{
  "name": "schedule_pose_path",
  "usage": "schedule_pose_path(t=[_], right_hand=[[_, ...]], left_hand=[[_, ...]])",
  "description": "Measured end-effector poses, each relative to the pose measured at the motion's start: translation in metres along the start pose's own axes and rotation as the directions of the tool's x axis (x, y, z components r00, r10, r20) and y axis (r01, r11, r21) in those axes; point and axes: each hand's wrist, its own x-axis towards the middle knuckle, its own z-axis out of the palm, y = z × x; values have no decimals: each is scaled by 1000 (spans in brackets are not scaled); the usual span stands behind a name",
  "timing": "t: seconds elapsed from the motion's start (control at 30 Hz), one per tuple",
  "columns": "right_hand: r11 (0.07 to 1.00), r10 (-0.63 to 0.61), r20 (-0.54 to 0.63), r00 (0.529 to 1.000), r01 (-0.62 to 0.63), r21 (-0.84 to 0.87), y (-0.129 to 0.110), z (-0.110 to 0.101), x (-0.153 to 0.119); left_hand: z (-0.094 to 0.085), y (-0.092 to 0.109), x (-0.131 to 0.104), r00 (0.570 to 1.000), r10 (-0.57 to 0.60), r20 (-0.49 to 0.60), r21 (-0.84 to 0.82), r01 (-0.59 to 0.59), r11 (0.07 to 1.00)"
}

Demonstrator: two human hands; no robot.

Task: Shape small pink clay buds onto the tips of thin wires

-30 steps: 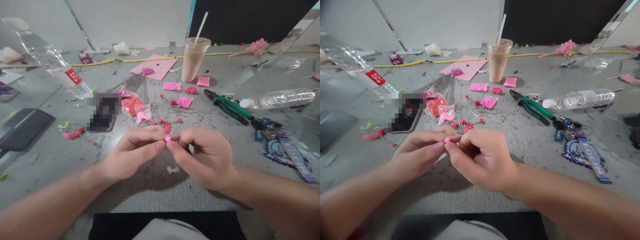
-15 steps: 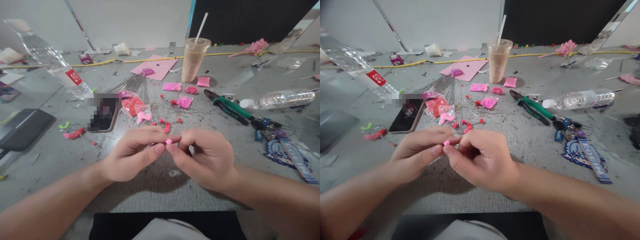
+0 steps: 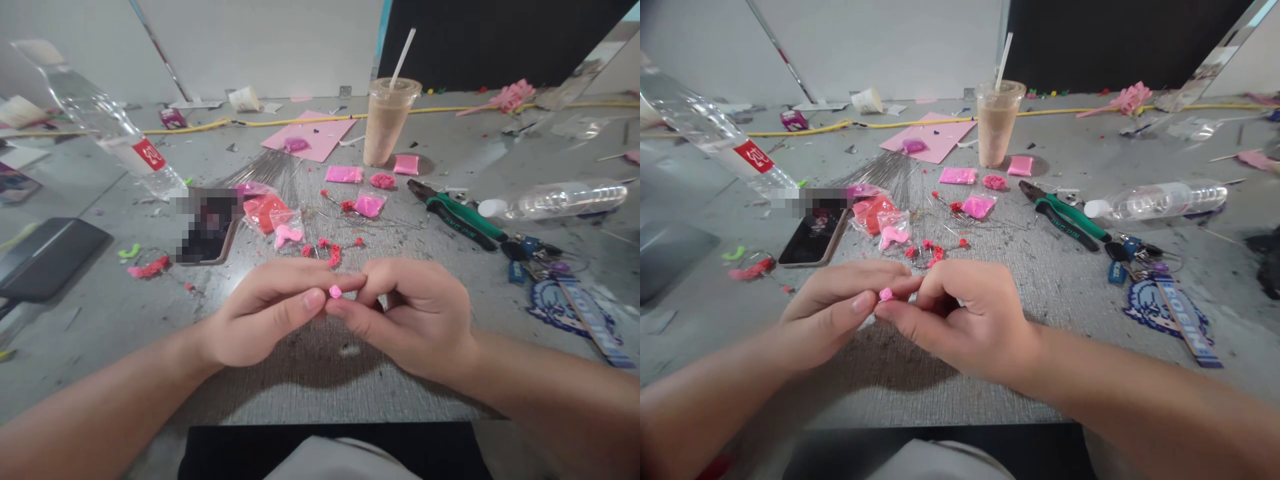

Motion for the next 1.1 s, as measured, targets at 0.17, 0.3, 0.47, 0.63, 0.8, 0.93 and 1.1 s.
schedule_pose_path(t=[0.17,0.3,0.47,0.63,0.8,0.93,1.1], right_hand=[[999,0,-27,1000,-1,-41,4,0,0],[994,32,-46,998,-36,-103,6,1,1],[994,55,-143,988,-68,-87,9,0,4],[986,150,-271,951,-164,-29,19,-1,8],[982,176,-220,959,-187,-31,30,-1,10],[978,199,-200,960,-207,-24,33,0,10],[967,253,-214,943,-254,24,33,-1,10]], left_hand=[[5,-3,0,999,-39,-37,-143,34,989],[7,-8,-2,981,-156,-112,-221,128,967],[-2,-8,6,973,-158,-166,3,160,987],[-10,-15,14,969,186,164,599,-248,762],[-4,-29,9,925,37,378,761,-332,557],[-2,-27,9,939,-25,342,691,-234,684],[-6,-17,14,973,-43,225,498,-77,864]])
